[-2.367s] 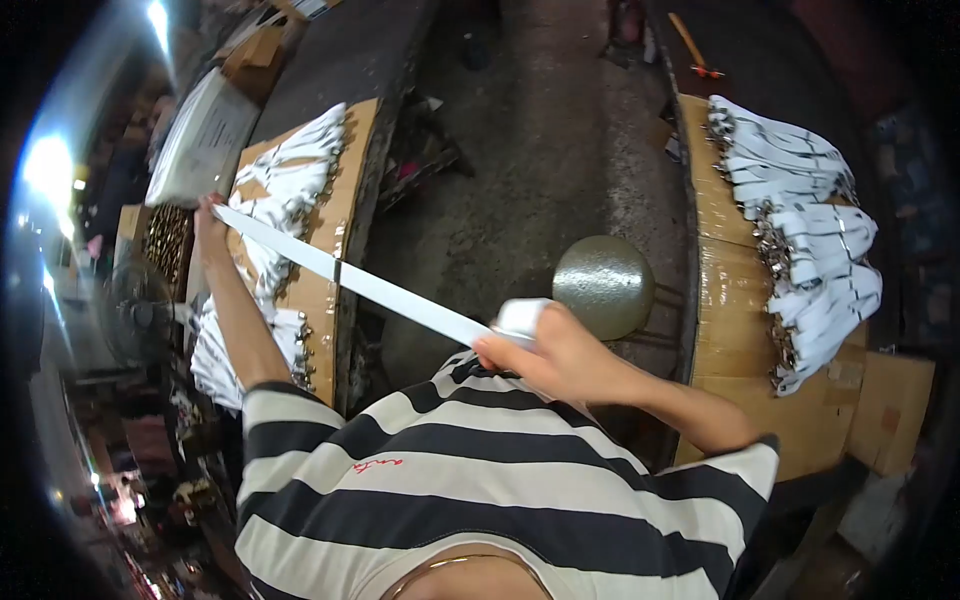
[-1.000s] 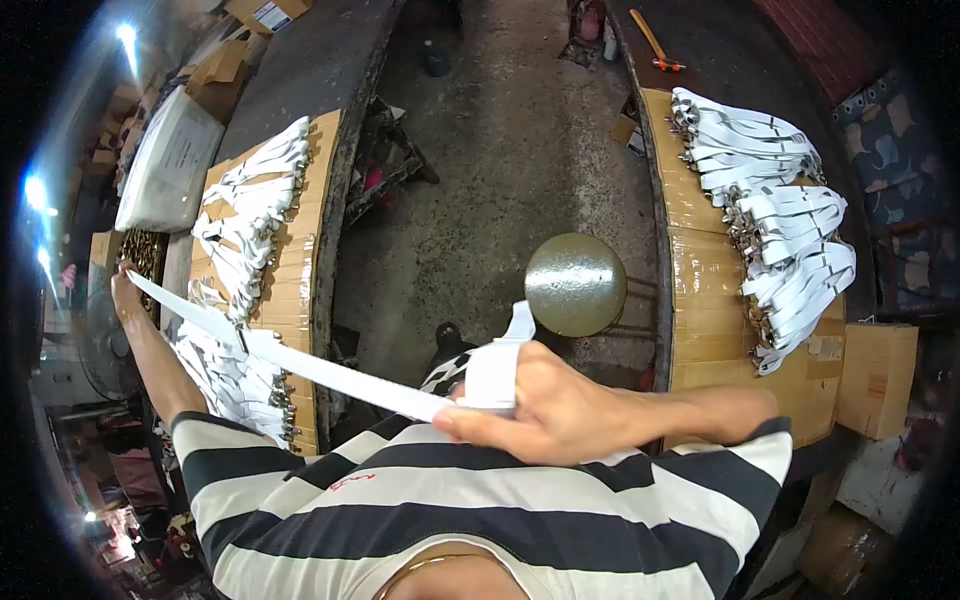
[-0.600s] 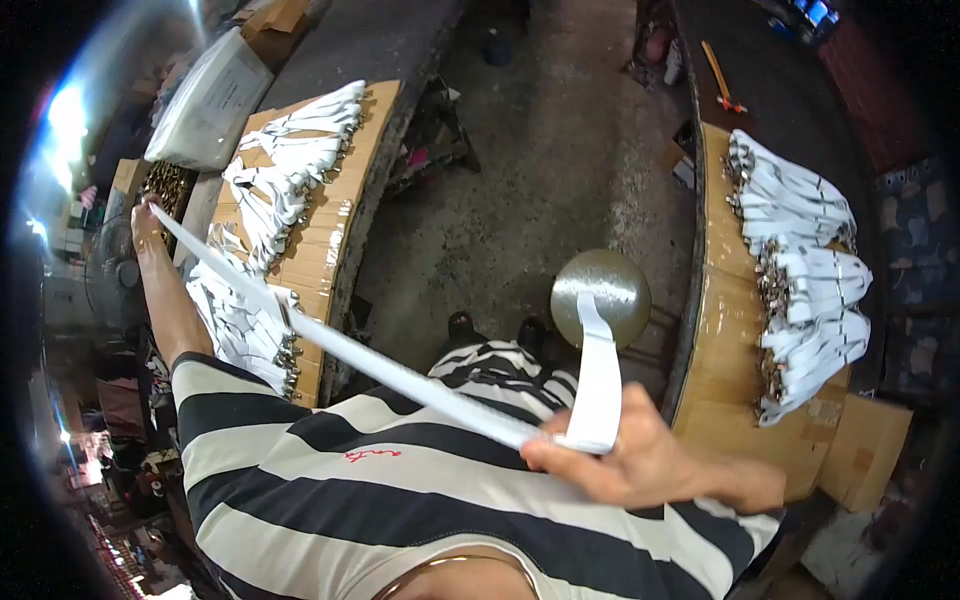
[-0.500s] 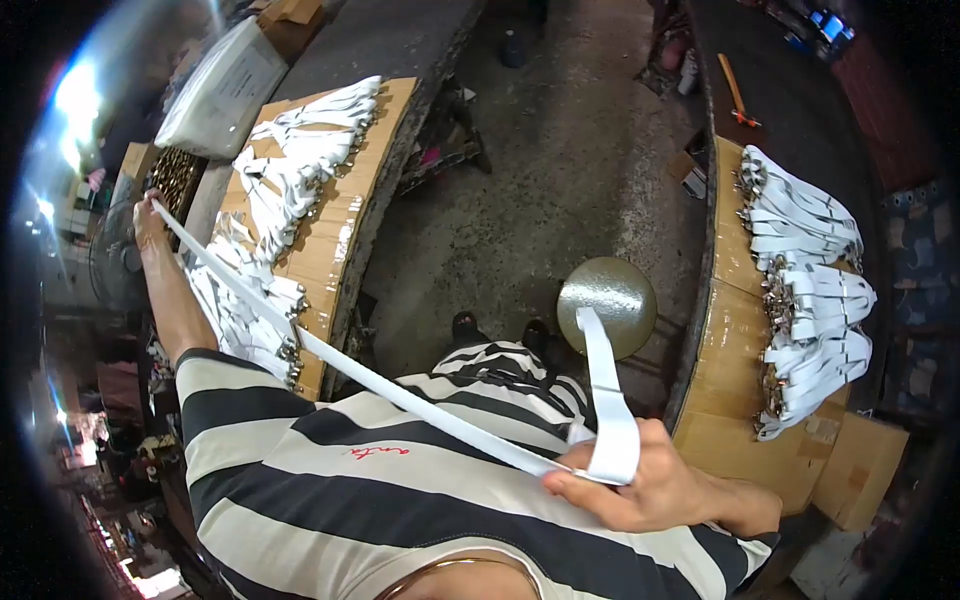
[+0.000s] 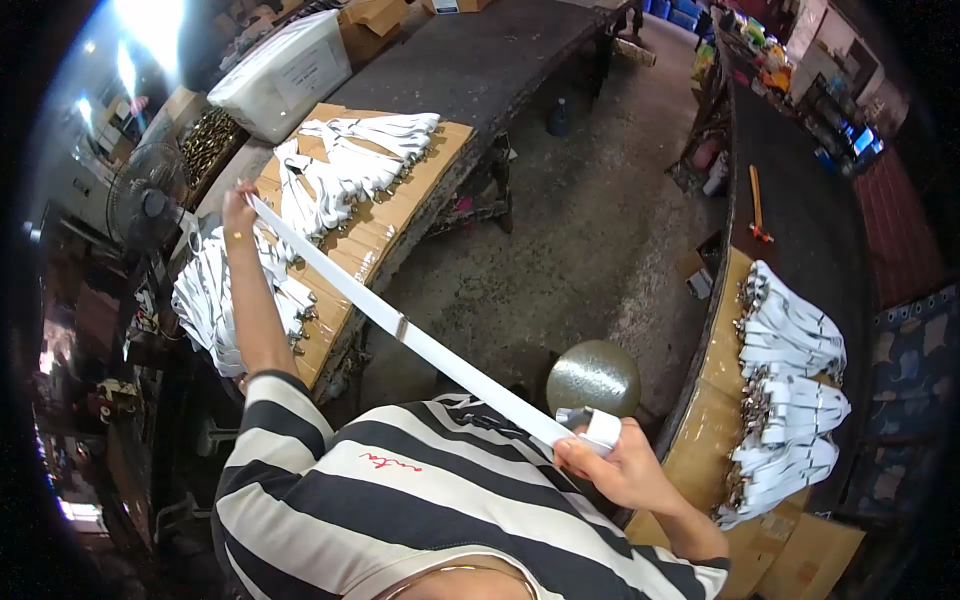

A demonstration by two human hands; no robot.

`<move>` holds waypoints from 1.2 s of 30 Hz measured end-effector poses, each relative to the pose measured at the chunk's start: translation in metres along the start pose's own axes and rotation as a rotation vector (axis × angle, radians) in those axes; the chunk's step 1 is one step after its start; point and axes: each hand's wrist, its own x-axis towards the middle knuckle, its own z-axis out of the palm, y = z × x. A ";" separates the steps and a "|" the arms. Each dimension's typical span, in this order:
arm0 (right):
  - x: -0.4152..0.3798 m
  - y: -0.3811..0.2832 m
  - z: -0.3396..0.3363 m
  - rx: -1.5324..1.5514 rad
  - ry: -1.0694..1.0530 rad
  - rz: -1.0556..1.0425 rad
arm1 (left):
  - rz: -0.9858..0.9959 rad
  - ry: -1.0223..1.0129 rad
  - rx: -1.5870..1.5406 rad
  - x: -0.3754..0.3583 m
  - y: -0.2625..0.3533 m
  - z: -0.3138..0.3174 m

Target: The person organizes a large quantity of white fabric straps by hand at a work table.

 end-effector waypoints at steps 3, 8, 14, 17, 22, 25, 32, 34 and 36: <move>0.017 0.013 -0.010 -0.017 -0.150 0.143 | 0.143 0.065 0.202 -0.065 -0.033 -0.027; 0.034 0.022 -0.042 -0.356 -0.297 0.151 | 0.099 -0.110 -0.224 -0.148 -0.049 -0.107; 0.051 -0.033 -0.074 -0.779 -0.194 -0.048 | -0.022 0.082 -0.264 -0.245 -0.096 -0.124; 0.080 -0.071 -0.091 -0.900 -0.267 -0.296 | -0.097 0.099 -0.209 -0.304 -0.166 -0.150; 0.118 -0.119 -0.080 -1.340 -0.226 -0.355 | -0.925 -0.030 0.007 -0.365 -0.281 -0.253; 0.125 -0.137 -0.061 -1.416 -0.274 -0.307 | -0.857 0.017 1.256 -0.359 -0.323 -0.233; 0.110 -0.168 -0.018 -1.613 -0.391 -0.007 | 0.007 -1.140 0.965 -0.355 -0.285 0.144; 0.108 -0.171 -0.019 -1.691 -0.375 -0.045 | 0.119 -1.292 0.878 -0.365 -0.283 0.201; 0.095 -0.172 -0.027 -1.714 -0.176 -0.226 | -0.077 -1.499 0.758 -0.370 -0.287 0.233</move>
